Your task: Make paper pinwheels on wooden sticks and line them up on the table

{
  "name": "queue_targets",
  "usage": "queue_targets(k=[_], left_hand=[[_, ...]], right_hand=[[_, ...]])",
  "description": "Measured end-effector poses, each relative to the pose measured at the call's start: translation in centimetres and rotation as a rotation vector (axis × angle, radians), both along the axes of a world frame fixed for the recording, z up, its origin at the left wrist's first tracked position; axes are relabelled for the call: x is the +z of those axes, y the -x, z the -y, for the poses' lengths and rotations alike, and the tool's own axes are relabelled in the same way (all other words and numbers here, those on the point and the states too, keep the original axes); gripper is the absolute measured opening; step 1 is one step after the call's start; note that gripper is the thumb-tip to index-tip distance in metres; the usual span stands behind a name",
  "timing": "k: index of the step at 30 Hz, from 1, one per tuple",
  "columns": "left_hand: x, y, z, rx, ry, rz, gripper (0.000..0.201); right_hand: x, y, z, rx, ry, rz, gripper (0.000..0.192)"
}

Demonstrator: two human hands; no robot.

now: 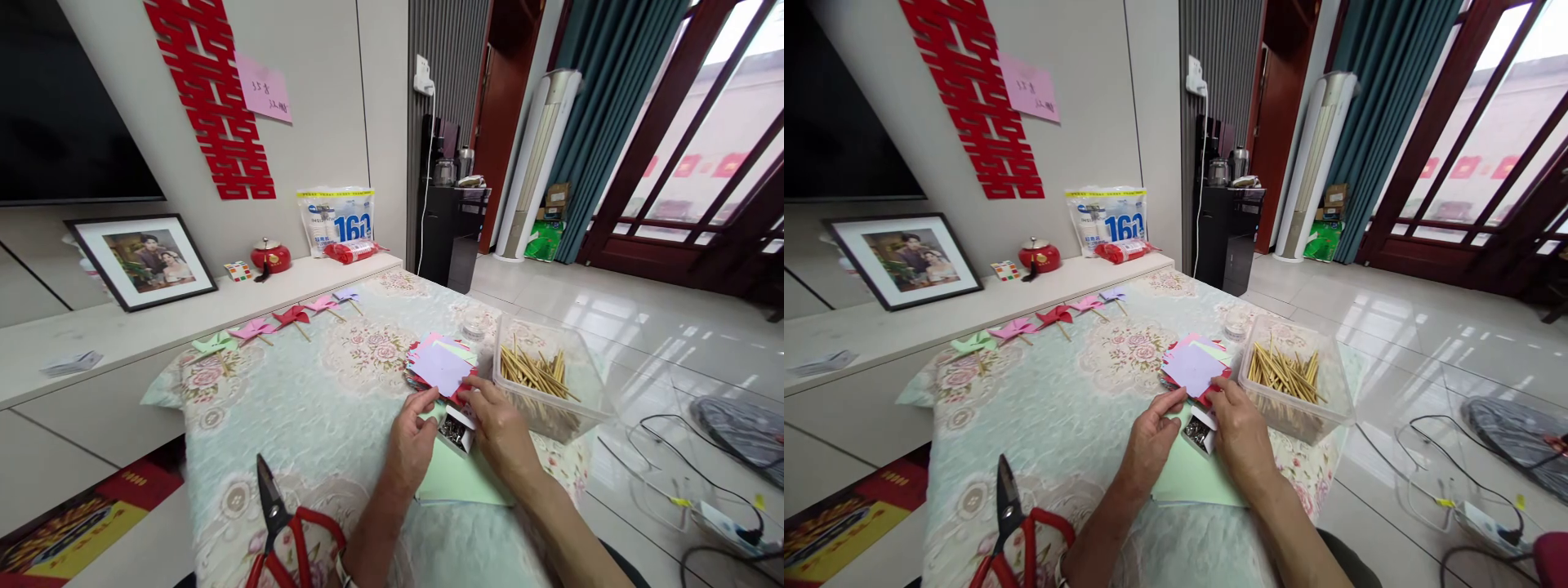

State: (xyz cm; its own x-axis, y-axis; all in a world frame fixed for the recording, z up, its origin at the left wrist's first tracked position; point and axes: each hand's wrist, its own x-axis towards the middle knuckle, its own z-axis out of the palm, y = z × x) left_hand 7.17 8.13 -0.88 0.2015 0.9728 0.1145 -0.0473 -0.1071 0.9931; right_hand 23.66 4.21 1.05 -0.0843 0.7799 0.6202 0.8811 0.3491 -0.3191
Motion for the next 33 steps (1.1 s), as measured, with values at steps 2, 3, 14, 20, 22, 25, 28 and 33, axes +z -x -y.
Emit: queue_targets(k=[2, 3, 14, 20, 22, 25, 28, 33], left_hand=[[0.1, 0.0, 0.0, -0.005, 0.012, -0.001, 0.051], [0.1, 0.0, 0.0, -0.007, 0.016, -0.002, 0.051], [0.2, 0.2, 0.1, -0.019, 0.020, -0.013, 0.053], [0.0, 0.1, 0.2, -0.001, -0.023, -0.023, 0.052], [-0.2, 0.0, 0.2, 0.018, -0.056, -0.028, 0.052], [-0.6, 0.0, 0.2, 0.035, -0.109, -0.034, 0.052], [-1.0, 0.0, 0.1, 0.031, -0.161, -0.046, 0.054], [-1.2, -0.1, 0.2, 0.049, -0.172, -0.066, 0.053]], right_hand=[[-0.1, -0.4, -0.1, 0.005, 0.025, 0.070, 0.038], [-0.2, -0.6, -0.1, 0.010, 0.032, 0.095, 0.038], [0.6, -0.6, -0.3, 0.046, 0.098, 0.248, 0.041], [0.2, -0.9, -0.5, 0.070, 0.090, 0.213, 0.052], [0.0, -1.0, -0.6, 0.069, 0.084, 0.202, 0.055], [-0.1, -1.2, -0.8, 0.072, 0.068, 0.197, 0.061], [-0.2, -1.3, -0.9, 0.084, 0.060, 0.181, 0.064], [-0.1, -1.1, -0.7, 0.086, 0.030, 0.125, 0.078]])
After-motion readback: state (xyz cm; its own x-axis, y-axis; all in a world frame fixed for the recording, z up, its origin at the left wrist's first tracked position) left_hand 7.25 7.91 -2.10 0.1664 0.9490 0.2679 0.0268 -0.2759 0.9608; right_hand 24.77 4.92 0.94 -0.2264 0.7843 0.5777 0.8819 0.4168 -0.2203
